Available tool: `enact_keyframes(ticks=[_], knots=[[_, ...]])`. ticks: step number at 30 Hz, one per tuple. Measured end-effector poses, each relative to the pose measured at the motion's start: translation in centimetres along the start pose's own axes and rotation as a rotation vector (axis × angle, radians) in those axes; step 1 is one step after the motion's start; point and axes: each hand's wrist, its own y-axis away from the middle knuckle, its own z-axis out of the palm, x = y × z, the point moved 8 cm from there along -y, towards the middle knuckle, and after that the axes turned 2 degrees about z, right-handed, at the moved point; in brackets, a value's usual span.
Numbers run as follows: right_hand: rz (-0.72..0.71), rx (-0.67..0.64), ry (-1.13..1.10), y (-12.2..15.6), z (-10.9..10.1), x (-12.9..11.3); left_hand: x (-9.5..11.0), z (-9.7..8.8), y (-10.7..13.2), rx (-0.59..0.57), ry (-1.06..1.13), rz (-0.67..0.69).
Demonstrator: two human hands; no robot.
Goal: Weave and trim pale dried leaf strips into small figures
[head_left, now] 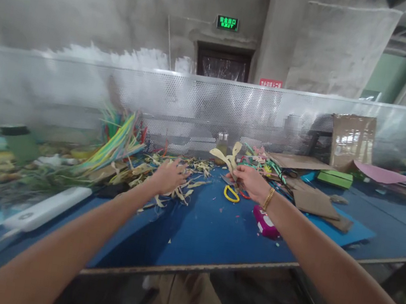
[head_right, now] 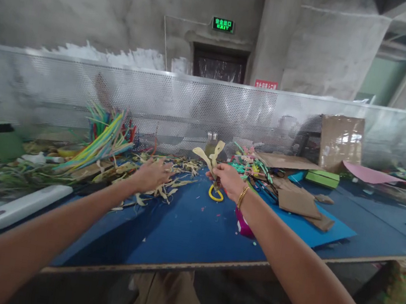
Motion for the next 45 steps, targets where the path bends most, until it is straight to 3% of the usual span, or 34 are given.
enact_keyframes(ticks=[2,3,6,9,11,14,18,21,23,25,29,30,34,38,41,45], knots=[[-0.012,-0.001,0.011,0.3,-0.7,0.0,-3.2,-2.0,0.6,0.045,-0.029,-0.108],[-0.016,-0.005,0.013,0.5,-0.9,0.1,-3.4,-2.7,1.2,0.041,-0.045,-0.100],[-0.015,-0.018,0.014,1.0,-1.3,0.4,-1.0,-3.0,4.1,-0.047,-0.129,0.073],[0.010,-0.030,0.022,1.4,-1.0,0.7,1.5,-1.2,7.1,-0.176,-0.161,0.216],[0.021,-0.033,0.021,1.4,-0.7,0.9,1.8,0.3,7.8,-0.215,-0.156,0.246],[0.009,-0.053,0.010,1.1,0.2,0.9,0.7,3.0,6.4,-0.229,-0.127,0.235],[0.013,-0.077,0.014,0.9,1.1,1.1,-3.2,5.5,1.7,-0.206,-0.126,0.095],[0.020,-0.066,0.026,0.8,1.2,1.4,-6.9,4.9,-1.4,-0.109,-0.191,-0.142],[0.024,-0.054,0.020,0.7,1.0,1.8,-8.2,3.8,-2.4,-0.053,-0.189,-0.289],[0.030,-0.044,-0.005,0.4,0.8,2.2,-7.6,2.7,-2.8,-0.019,-0.164,-0.311],[0.026,-0.023,-0.027,-0.3,1.2,2.9,-2.0,0.9,-2.8,0.064,-0.068,-0.079],[0.018,-0.017,-0.019,-0.5,1.6,2.9,-1.0,0.4,-2.6,0.094,-0.018,-0.074],[-0.053,0.014,-0.009,-1.5,4.0,2.4,1.7,-0.7,-2.1,0.219,0.442,-0.155],[-0.131,0.051,-0.056,-3.0,6.7,2.4,3.7,-0.3,-1.7,0.171,0.818,-0.231],[-0.191,0.045,-0.046,-4.5,8.2,2.6,3.5,0.1,-1.3,0.132,0.924,-0.279],[-0.311,0.069,0.171,-6.6,7.8,2.1,-0.9,0.2,0.4,0.271,1.037,-0.527]])
